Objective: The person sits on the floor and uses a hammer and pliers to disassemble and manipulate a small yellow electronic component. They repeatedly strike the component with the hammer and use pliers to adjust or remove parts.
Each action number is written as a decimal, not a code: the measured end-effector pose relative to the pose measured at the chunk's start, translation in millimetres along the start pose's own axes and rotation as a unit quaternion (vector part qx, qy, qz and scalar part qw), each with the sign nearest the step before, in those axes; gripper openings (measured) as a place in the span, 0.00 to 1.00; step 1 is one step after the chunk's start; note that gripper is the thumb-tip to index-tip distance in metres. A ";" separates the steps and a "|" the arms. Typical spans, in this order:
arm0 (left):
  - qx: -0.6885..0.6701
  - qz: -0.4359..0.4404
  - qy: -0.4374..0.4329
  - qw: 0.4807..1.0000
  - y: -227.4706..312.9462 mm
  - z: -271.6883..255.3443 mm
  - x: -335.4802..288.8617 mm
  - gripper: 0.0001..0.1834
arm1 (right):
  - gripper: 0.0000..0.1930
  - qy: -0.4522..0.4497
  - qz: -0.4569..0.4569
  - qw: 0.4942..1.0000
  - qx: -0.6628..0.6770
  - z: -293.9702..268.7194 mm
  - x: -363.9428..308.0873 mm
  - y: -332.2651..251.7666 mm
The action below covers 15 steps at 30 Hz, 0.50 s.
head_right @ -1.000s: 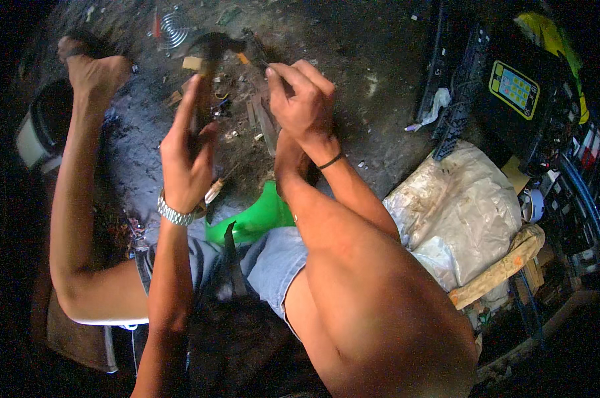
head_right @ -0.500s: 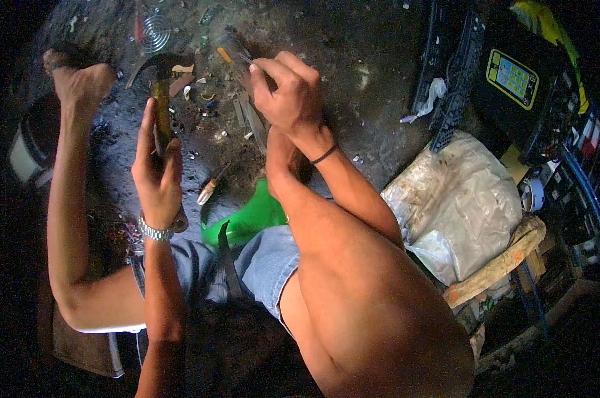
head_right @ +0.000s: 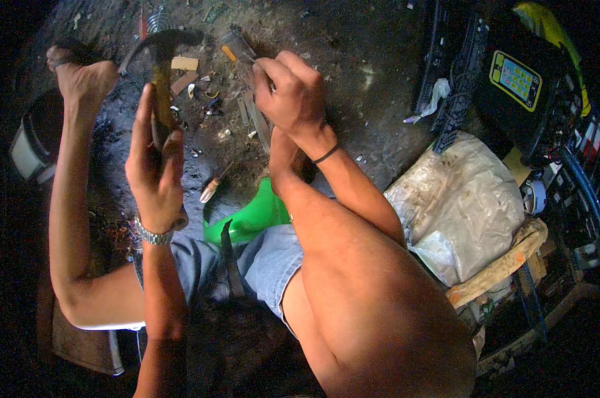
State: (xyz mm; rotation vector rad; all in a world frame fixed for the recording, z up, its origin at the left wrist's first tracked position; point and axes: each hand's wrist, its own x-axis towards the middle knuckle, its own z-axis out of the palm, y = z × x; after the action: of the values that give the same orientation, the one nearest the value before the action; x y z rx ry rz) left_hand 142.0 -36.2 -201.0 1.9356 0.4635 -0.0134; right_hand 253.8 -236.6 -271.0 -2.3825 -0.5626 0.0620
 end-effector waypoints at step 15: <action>0.020 0.022 -0.143 0.989 10.3 0.9 22.4 0.35 | 0.04 0.011 -0.031 0.999 -0.004 6.7 -3.4 -0.3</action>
State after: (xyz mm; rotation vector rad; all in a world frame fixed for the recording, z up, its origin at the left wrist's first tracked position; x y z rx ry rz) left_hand 166.2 -33.5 -197.3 1.9446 0.2294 -0.2703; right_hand 249.3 -233.7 -276.3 -2.3688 -0.6255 0.0061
